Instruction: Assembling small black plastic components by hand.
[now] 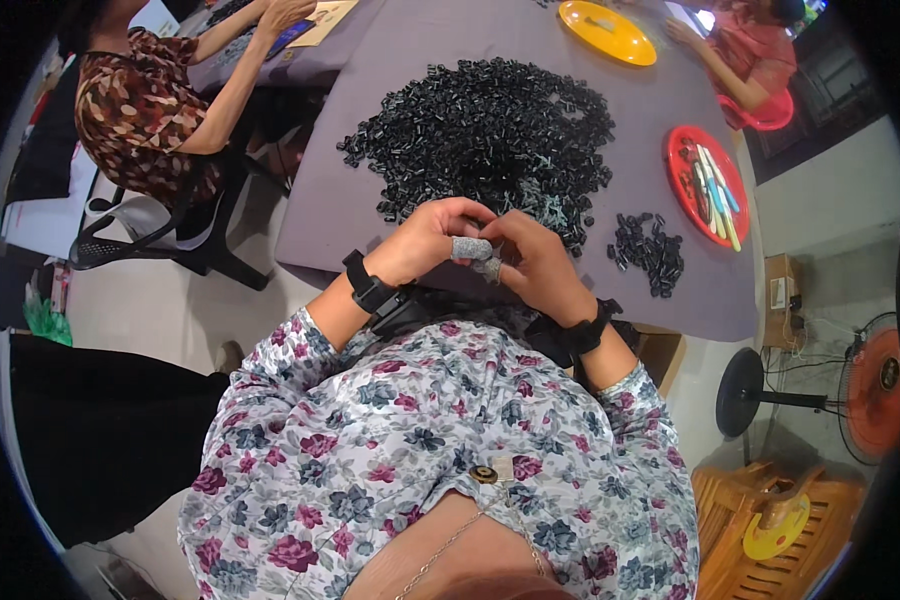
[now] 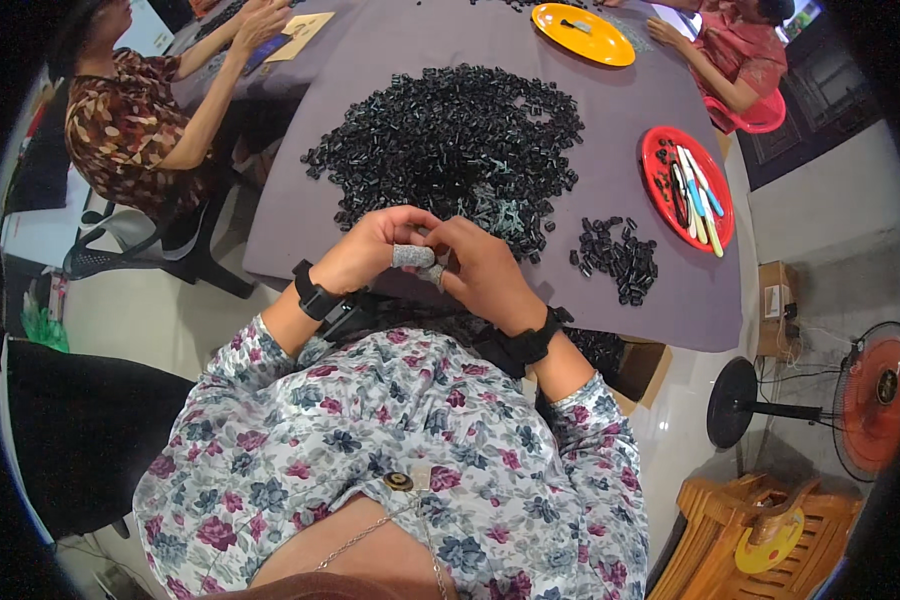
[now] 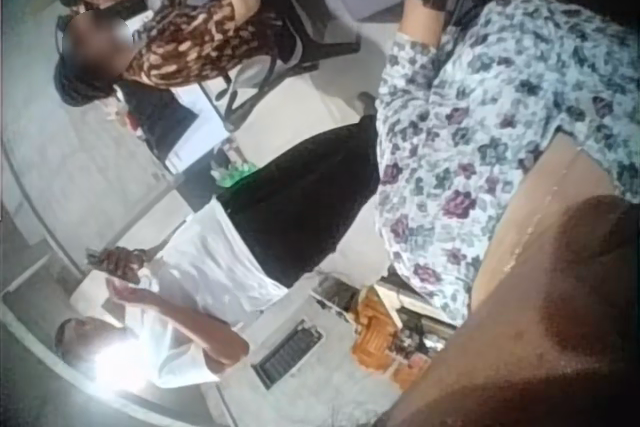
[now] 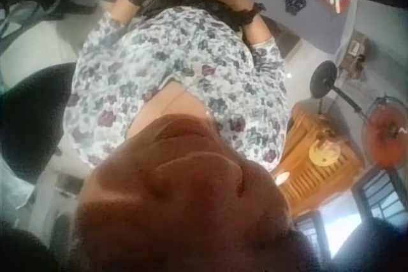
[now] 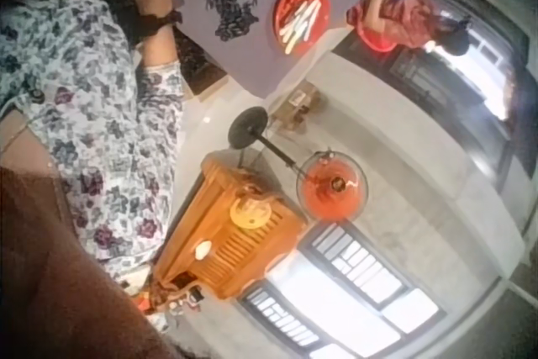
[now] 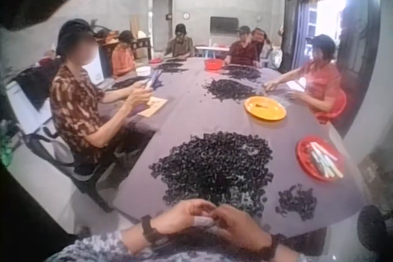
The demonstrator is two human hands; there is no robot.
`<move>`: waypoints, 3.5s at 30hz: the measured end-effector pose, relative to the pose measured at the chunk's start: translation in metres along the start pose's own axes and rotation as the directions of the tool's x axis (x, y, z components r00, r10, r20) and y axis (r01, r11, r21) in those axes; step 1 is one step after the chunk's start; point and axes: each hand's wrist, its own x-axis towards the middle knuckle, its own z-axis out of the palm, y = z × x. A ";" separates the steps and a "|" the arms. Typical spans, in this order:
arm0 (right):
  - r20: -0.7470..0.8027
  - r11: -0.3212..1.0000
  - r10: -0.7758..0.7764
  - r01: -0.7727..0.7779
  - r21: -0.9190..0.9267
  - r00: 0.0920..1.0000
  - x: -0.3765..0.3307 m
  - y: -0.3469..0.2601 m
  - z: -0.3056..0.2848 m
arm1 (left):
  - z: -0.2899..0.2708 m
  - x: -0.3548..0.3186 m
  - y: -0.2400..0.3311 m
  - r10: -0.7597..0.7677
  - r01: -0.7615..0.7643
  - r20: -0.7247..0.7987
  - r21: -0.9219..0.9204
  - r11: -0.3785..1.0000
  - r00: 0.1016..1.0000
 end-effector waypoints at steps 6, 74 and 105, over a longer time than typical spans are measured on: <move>0.067 0.965 -0.038 0.054 -0.256 0.997 0.005 -0.004 -0.002 | 0.005 -0.004 0.013 -0.031 0.034 -0.029 0.110 0.993 0.999; -0.016 0.934 0.077 -0.078 -0.349 0.997 -0.005 0.012 -0.001 | -0.005 -0.008 0.024 0.332 -0.086 0.010 0.973 0.215 0.943; -0.102 0.870 0.119 -0.153 -0.468 0.988 -0.012 0.014 0.008 | 0.002 -0.008 0.022 0.405 -0.215 -0.040 0.798 0.564 0.914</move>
